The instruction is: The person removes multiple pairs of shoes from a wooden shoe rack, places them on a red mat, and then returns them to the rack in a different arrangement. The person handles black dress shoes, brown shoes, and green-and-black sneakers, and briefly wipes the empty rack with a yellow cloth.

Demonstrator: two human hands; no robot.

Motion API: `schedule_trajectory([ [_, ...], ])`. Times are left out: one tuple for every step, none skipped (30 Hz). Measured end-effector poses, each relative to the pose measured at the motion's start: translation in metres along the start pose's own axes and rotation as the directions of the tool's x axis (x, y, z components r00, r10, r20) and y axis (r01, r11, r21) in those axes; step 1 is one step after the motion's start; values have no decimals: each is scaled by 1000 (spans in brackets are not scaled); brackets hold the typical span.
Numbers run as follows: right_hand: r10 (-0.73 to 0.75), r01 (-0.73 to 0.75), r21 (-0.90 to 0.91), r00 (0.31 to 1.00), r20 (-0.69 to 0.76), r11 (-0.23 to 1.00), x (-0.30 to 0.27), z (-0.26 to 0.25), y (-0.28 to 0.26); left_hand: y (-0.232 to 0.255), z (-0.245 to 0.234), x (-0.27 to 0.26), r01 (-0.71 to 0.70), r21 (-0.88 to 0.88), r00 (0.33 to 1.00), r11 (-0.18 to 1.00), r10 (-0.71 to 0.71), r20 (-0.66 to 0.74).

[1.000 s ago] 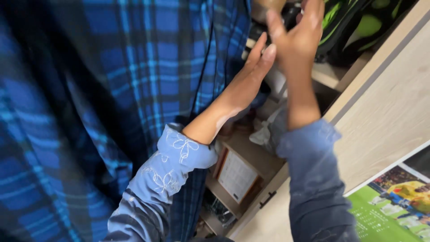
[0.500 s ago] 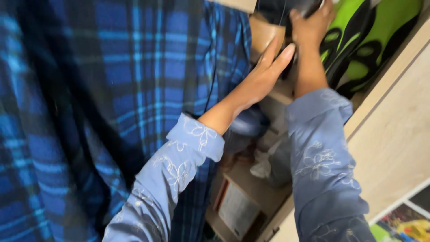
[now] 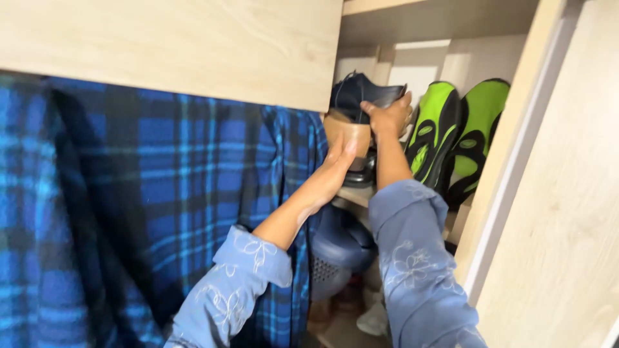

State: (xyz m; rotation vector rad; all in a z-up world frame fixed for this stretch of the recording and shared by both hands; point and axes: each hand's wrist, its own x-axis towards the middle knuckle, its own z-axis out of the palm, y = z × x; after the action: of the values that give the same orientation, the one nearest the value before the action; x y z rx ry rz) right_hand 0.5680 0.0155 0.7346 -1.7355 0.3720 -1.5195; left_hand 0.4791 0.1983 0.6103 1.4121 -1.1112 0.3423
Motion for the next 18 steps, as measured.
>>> schedule_trajectory([
  [0,0,12,1000,-8,1000,-2,-3,-7,6,-1,3,-9,10,1000,1000,9,5],
  [6,-6,16,1000,6,1000,-9,-7,-6,9,1,0,18,21,1000,1000,-18,8],
  [11,-12,20,1000,21,1000,-15,-10,-6,12,2,-2,45,33,999,998,-46,11],
  [17,-17,22,1000,17,1000,-14,-10,-5,12,3,-2,46,37,999,998,-47,18],
  [13,-13,44,1000,1,999,-13,-9,-5,14,4,-2,42,35,998,998,-43,34],
  [5,-4,70,1000,-12,998,-12,-8,-7,16,3,-3,35,38,998,999,-37,46],
  [7,-6,77,1000,-13,997,-15,-9,-9,14,2,-2,33,44,998,998,-35,47],
  [-33,36,94,999,-35,995,-18,-10,-11,11,1,-2,52,30,998,998,-53,43],
  [-73,79,110,996,-59,991,-23,-11,-13,8,-1,-3,70,16,997,997,-71,39],
  [-77,84,116,995,-58,990,-29,-17,-19,11,0,-4,65,20,997,998,-66,34],
  [-134,145,137,987,-86,980,-35,-22,-26,14,1,-6,62,9,997,998,-62,48],
  [-185,202,154,976,-116,967,-42,-28,-30,16,2,-8,62,-2,996,998,-61,66],
  [-185,202,159,976,-116,966,-46,-31,-34,19,0,-10,60,2,996,998,-60,65],
  [-278,306,154,944,-177,940,-49,-36,-38,21,0,-11,66,-10,995,998,-65,72],
  [-366,405,143,900,-237,903,-53,-40,-43,24,0,-13,72,-23,994,997,-70,80],
  [-373,412,141,897,-237,900,-55,-45,-47,21,-1,-12,67,-27,995,997,-64,77],
  [-385,431,125,879,-281,894,-58,-50,-51,18,-2,-10,60,-25,995,998,-57,81],
  [-398,449,104,861,-318,887,-61,-54,-54,13,-1,-10,56,-27,995,998,-54,84],
])
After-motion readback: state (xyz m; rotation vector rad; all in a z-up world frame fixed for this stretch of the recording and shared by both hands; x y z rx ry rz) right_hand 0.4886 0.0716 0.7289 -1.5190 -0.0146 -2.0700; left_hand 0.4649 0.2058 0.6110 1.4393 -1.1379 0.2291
